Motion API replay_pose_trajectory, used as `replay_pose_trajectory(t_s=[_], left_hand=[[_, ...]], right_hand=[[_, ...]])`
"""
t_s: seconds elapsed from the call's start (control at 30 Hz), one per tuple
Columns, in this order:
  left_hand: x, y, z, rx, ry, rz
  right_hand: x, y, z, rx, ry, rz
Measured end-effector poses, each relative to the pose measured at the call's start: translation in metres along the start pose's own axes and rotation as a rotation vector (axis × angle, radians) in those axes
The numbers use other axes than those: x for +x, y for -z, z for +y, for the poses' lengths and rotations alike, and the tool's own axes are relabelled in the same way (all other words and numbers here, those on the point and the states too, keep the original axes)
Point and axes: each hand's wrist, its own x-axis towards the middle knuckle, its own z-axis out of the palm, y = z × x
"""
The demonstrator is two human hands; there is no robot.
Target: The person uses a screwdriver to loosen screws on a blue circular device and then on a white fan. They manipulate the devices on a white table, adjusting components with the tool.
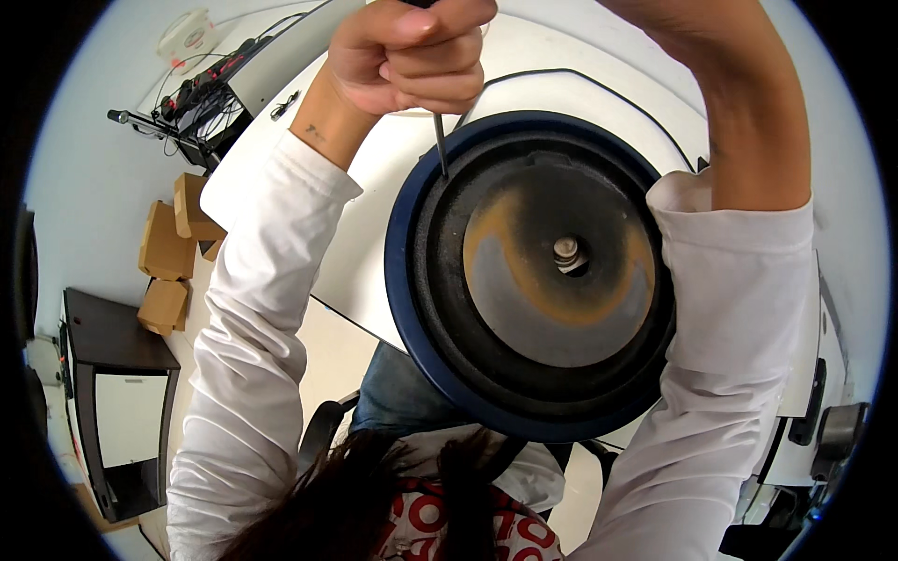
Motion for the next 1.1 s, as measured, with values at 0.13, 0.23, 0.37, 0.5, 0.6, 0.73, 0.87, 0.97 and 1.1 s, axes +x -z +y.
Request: replay_pose_trajectory(t_s=[0.13,0.23,0.37,0.5,0.6,0.73,0.87,0.97,1.1], left_hand=[[0.007,-0.024,0.003,0.234,-0.055,0.476],[0.016,-0.049,0.002,0.76,-0.04,0.908],[0.041,-0.073,-0.005,0.815,-0.036,1.091],[0.029,-0.049,0.005,0.441,-0.031,0.666],[0.019,-0.018,0.002,0.388,0.012,0.341],[0.013,-0.006,0.001,0.325,-0.097,0.014],[0.009,-0.001,0.003,0.251,-0.109,-0.179],[0.002,-0.02,-0.004,0.213,-0.194,0.204],[0.015,-0.055,-0.032,1.154,-0.398,1.181]], right_hand=[[-0.009,-0.001,-0.013,-0.186,-0.205,0.166],[-0.011,-0.006,-0.007,-0.226,-0.338,0.344],[-0.017,-0.016,-0.001,-0.223,-0.235,0.411],[-0.016,0.004,-0.02,-0.004,-0.225,0.161],[-0.011,-0.032,-0.034,-0.195,-0.297,0.303],[-0.013,0.002,-0.021,0.265,-0.082,-0.054],[-0.008,-0.002,-0.013,0.235,-0.01,0.011],[-0.012,-0.007,-0.012,-0.175,-0.031,0.109],[-0.011,-0.027,-0.013,-0.461,-0.093,0.326]])
